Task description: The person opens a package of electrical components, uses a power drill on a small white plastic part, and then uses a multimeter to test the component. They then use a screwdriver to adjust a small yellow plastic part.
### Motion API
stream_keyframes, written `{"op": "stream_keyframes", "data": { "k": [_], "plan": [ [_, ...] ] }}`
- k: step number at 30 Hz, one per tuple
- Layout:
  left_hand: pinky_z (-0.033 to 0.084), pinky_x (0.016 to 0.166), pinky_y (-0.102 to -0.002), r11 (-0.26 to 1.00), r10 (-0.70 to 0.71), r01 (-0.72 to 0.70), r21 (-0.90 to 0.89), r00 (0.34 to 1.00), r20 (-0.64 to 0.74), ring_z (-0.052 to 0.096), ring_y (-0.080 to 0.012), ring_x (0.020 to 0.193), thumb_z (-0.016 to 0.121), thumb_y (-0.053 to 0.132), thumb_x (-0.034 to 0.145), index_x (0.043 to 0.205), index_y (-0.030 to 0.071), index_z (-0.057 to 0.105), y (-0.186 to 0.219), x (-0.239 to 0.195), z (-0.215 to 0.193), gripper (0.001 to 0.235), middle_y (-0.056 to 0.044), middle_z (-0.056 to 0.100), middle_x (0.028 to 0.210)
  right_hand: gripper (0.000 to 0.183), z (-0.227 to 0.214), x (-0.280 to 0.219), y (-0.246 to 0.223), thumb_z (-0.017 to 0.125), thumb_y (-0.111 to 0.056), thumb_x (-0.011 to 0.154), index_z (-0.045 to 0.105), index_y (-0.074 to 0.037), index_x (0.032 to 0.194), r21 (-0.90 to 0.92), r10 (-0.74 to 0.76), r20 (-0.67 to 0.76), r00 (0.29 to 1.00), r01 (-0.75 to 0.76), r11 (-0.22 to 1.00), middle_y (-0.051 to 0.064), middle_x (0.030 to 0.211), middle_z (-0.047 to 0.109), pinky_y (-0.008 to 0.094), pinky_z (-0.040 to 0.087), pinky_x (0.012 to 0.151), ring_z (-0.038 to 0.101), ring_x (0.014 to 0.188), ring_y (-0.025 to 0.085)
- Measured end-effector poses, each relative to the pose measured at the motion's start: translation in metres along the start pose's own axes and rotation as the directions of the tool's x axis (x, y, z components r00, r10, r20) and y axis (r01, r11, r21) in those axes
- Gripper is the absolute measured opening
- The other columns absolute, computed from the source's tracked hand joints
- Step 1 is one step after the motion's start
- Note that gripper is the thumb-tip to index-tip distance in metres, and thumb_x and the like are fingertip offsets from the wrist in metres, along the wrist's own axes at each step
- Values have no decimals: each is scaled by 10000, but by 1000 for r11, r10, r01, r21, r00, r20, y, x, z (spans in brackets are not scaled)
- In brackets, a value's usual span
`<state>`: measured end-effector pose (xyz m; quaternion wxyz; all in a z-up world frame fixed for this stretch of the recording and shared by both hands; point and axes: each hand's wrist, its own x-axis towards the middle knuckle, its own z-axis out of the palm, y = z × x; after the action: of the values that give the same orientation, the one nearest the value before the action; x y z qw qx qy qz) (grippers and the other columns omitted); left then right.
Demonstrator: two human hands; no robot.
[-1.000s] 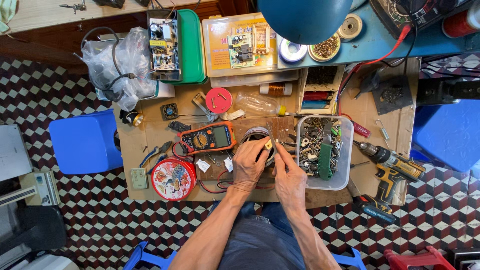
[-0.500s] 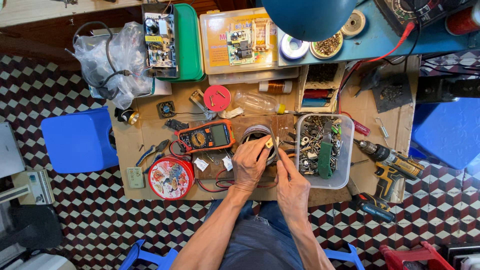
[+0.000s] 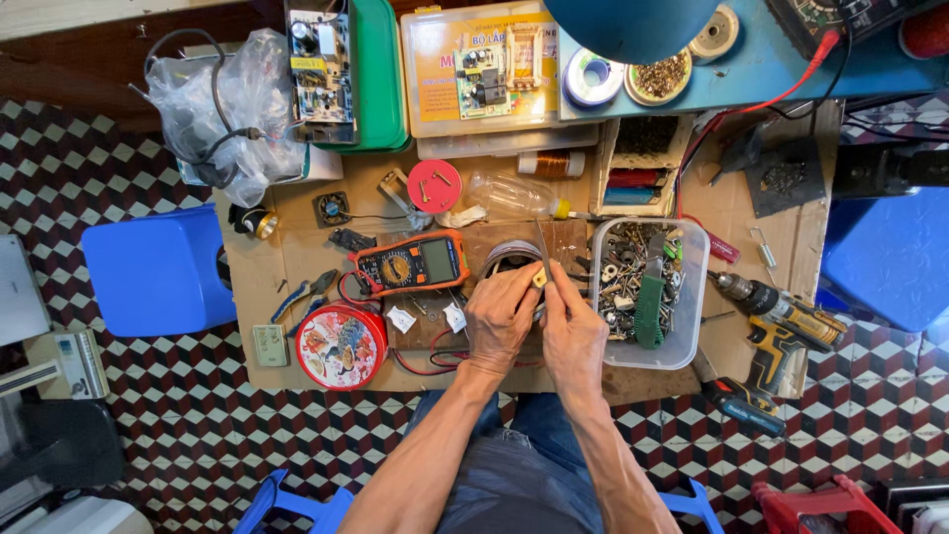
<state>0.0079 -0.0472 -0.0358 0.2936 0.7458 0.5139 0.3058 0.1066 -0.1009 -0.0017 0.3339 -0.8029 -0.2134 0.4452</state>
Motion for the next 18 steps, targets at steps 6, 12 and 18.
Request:
{"op": "stream_keyframes", "data": {
  "k": [6, 12, 18],
  "plan": [
    [549, 862, -366, 1000, 14, -14, -17, 1000, -1, 727, -244, 997, 740, 69, 902, 1175, 80, 734, -1, -1, 2, 274, -79, 757, 1066, 389, 1, -1, 7, 582, -211, 1022, 652, -151, 1400, 92, 5, -6, 1000, -4, 996, 8, 644, 551, 258, 429, 502, 492, 582, 58],
    [553, 864, -366, 999, 23, -23, -33, 1000, -13, 724, -247, 998, 740, 69, 890, 1173, 75, 732, 1, 5, 2, 283, -80, 758, 1073, 394, 4, 3, 0, 592, -200, 1008, 660, -158, 1394, 57, -1, -32, 999, 3, 998, 8, 625, 551, 254, 445, 512, 505, 578, 57],
    [552, 855, -366, 1000, 16, -16, -23, 1000, -8, 726, -243, 993, 741, 64, 892, 1163, 72, 738, 1, 3, 2, 270, -76, 759, 1061, 375, 5, -2, 3, 591, -199, 1016, 663, -153, 1381, -6, -9, -57, 998, 9, 1000, 27, 613, 560, 272, 440, 505, 501, 563, 73]
  ]
}}
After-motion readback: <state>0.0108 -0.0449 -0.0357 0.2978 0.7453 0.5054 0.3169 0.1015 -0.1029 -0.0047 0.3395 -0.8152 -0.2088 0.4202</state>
